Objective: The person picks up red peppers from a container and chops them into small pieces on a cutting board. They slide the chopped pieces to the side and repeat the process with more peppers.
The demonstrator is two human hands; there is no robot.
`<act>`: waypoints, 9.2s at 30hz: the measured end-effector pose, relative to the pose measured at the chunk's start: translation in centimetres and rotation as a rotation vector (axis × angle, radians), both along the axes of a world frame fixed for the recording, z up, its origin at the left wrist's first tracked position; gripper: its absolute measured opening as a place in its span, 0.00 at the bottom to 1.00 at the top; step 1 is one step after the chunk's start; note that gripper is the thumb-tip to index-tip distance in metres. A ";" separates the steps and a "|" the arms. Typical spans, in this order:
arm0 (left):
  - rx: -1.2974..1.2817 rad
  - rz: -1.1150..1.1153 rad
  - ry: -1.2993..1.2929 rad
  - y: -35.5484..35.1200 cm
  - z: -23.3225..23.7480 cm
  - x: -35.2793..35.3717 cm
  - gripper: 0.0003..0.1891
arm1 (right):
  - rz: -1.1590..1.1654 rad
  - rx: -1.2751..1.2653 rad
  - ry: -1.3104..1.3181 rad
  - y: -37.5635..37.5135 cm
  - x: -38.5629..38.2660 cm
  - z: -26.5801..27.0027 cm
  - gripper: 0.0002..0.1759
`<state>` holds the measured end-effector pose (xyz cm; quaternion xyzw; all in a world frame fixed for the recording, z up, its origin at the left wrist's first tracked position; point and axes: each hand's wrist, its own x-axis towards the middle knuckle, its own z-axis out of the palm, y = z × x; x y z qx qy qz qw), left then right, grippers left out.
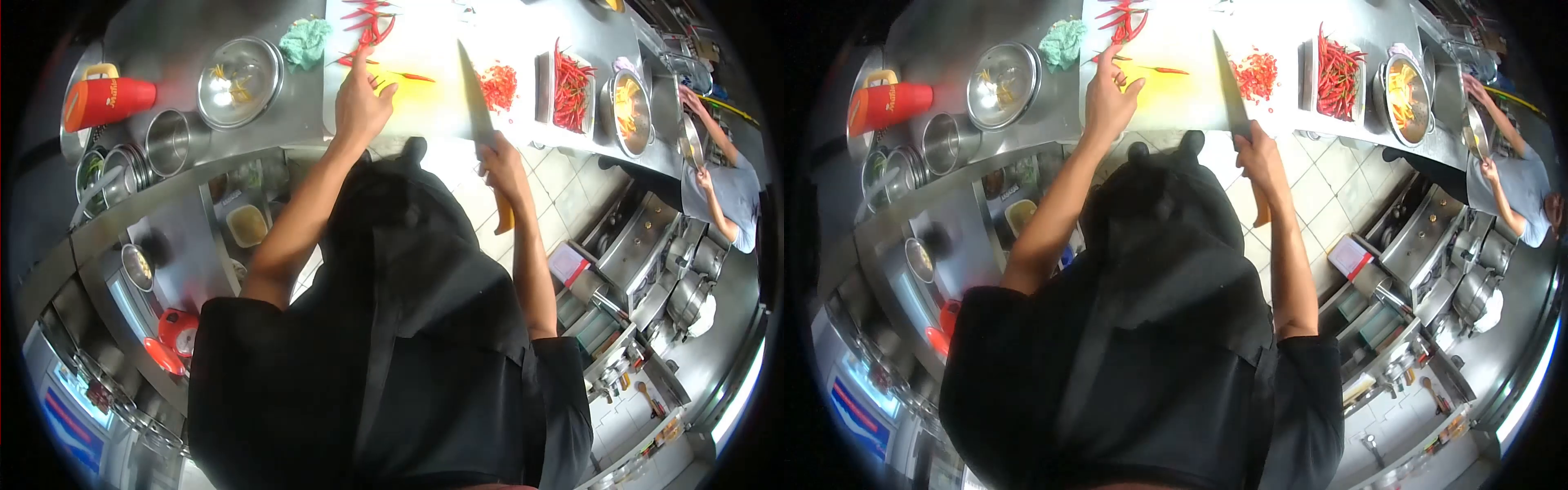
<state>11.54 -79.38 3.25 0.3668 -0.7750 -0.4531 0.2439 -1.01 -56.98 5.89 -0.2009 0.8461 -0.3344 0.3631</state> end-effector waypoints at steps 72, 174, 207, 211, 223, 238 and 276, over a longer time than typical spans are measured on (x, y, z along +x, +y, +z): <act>-0.860 -0.604 -0.118 -7.3 -0.4 -7.1 0.15 | -0.100 0.155 0.027 -3.3 -1.4 4.1 0.10; -0.375 -0.532 0.231 1.7 -4.7 -7.7 0.04 | 0.246 0.187 0.513 -7.0 -3.4 -1.9 0.15; -0.231 -0.594 0.257 0.0 -4.6 -8.9 0.04 | 0.300 0.157 0.479 -7.5 -3.4 -2.7 0.09; -0.310 -0.551 0.303 0.1 -3.5 -8.4 0.04 | 0.345 0.188 0.472 -7.5 -3.7 0.6 0.09; -0.355 -0.341 0.225 1.1 -5.1 -8.5 0.03 | 0.362 0.186 0.499 -7.2 -4.1 -0.6 0.12; -0.283 -0.323 0.090 1.3 -5.6 -8.6 0.05 | 0.294 0.140 0.579 -6.4 -2.7 -1.7 0.12; -0.278 -0.589 0.197 -0.6 -4.8 -9.5 0.11 | 0.347 0.171 0.535 -8.3 -3.2 -0.5 0.19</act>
